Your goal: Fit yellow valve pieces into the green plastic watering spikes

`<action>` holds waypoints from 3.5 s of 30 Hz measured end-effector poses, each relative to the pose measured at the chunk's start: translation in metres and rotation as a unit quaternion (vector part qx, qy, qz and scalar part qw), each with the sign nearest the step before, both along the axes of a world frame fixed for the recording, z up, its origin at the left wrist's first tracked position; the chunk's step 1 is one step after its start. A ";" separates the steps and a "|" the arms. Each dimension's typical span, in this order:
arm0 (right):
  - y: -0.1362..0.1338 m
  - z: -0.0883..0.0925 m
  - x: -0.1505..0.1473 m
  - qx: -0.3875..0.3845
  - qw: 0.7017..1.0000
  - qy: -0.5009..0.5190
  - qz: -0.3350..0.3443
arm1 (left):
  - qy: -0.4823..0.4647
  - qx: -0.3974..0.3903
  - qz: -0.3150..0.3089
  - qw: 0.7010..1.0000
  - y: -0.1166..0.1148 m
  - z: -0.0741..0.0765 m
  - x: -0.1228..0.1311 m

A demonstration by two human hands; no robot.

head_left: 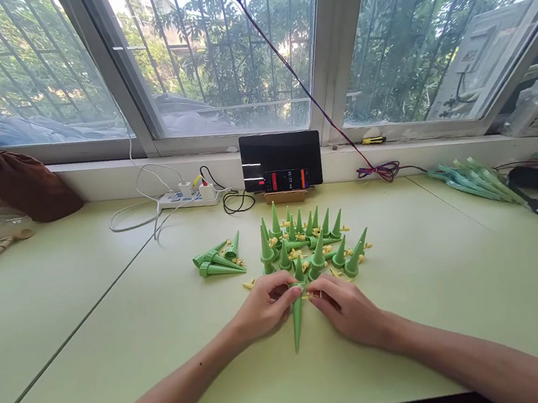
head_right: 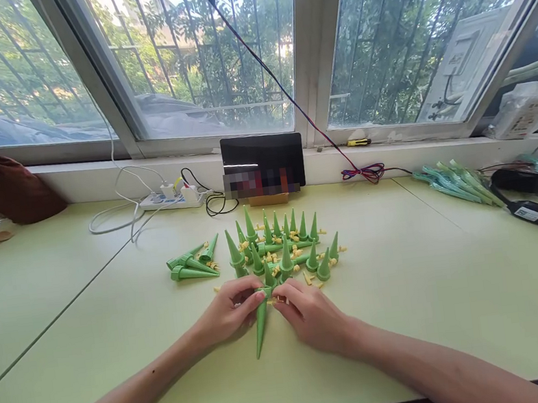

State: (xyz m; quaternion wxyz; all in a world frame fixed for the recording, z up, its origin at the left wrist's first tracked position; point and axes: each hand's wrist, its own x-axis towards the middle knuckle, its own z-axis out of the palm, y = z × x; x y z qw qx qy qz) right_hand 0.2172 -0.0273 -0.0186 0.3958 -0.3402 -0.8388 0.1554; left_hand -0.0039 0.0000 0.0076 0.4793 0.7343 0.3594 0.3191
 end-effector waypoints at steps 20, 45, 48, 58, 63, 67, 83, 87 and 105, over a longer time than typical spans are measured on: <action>0.005 -0.008 0.003 0.038 0.999 0.020 0.006 | 0.023 0.004 -0.005 1.000 -0.001 0.000 -0.005; 0.002 -0.004 0.002 0.014 0.999 -0.049 0.019 | 0.007 -0.037 -0.013 0.999 -0.003 0.000 -0.002; 0.002 -0.005 0.002 0.005 0.998 -0.053 0.015 | -0.003 -0.069 -0.013 0.998 -0.002 -0.004 -0.002; 0.002 -0.001 0.000 -0.018 1.000 -0.024 0.005 | -0.044 -0.093 -0.020 0.994 0.000 0.003 -0.003; 0.002 -0.002 0.001 -0.017 1.000 -0.022 -0.010 | -0.070 -0.113 -0.022 0.991 0.001 -0.001 -0.003; 0.002 -0.005 0.002 -0.013 0.999 -0.033 -0.002 | -0.082 -0.110 -0.020 0.990 0.002 -0.010 -0.003; 0.003 -0.007 0.003 -0.038 0.997 -0.064 0.013 | -0.069 -0.085 -0.001 0.994 -0.001 -0.011 0.000; 0.004 -0.009 0.004 -0.052 0.996 -0.075 0.011 | -0.066 -0.099 0.001 0.993 -0.001 -0.013 0.000; 0.000 0.002 0.001 -0.044 0.999 0.004 -0.007 | -0.095 -0.134 0.002 0.986 0.003 -0.005 -0.002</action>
